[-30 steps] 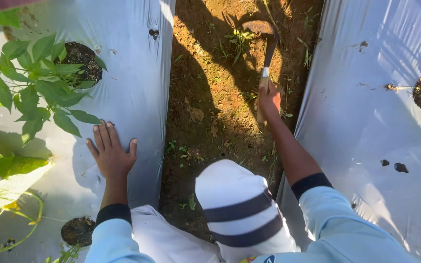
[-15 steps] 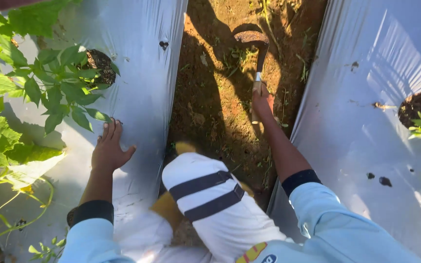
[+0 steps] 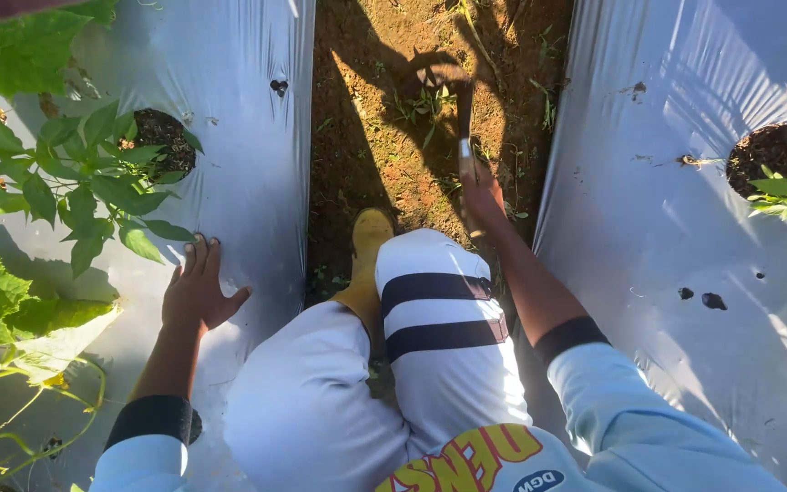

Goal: The person uses a small hand hoe to remove weeds from the soil path between two raised garden beds covered in white plastic sheeting. They repeatedly strike the ground to loosen the soil and pull out unwanted plants.

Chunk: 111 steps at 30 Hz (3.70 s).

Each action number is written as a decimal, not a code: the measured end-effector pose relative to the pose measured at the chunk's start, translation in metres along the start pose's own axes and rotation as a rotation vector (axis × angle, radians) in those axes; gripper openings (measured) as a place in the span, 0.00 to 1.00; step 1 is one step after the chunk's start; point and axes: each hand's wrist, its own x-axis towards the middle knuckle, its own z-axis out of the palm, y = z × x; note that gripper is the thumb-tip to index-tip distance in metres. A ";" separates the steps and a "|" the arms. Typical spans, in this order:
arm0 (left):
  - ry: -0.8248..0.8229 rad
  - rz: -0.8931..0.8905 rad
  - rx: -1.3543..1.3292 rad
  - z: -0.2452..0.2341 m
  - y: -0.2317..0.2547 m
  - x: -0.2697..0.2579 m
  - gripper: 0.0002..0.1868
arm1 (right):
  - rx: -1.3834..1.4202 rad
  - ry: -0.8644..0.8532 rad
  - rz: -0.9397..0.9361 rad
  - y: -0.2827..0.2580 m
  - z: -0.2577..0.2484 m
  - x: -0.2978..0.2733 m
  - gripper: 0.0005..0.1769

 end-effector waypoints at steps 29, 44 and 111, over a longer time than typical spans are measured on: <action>0.309 -0.073 -0.231 0.013 0.032 -0.007 0.60 | -0.047 -0.146 -0.188 -0.046 0.017 -0.006 0.32; 0.653 -0.297 -0.590 0.032 0.081 0.030 0.51 | -0.002 0.039 0.094 0.050 -0.049 -0.049 0.33; 0.990 0.145 -0.188 -0.306 0.083 0.345 0.35 | 0.438 0.310 -0.069 -0.305 -0.186 0.320 0.29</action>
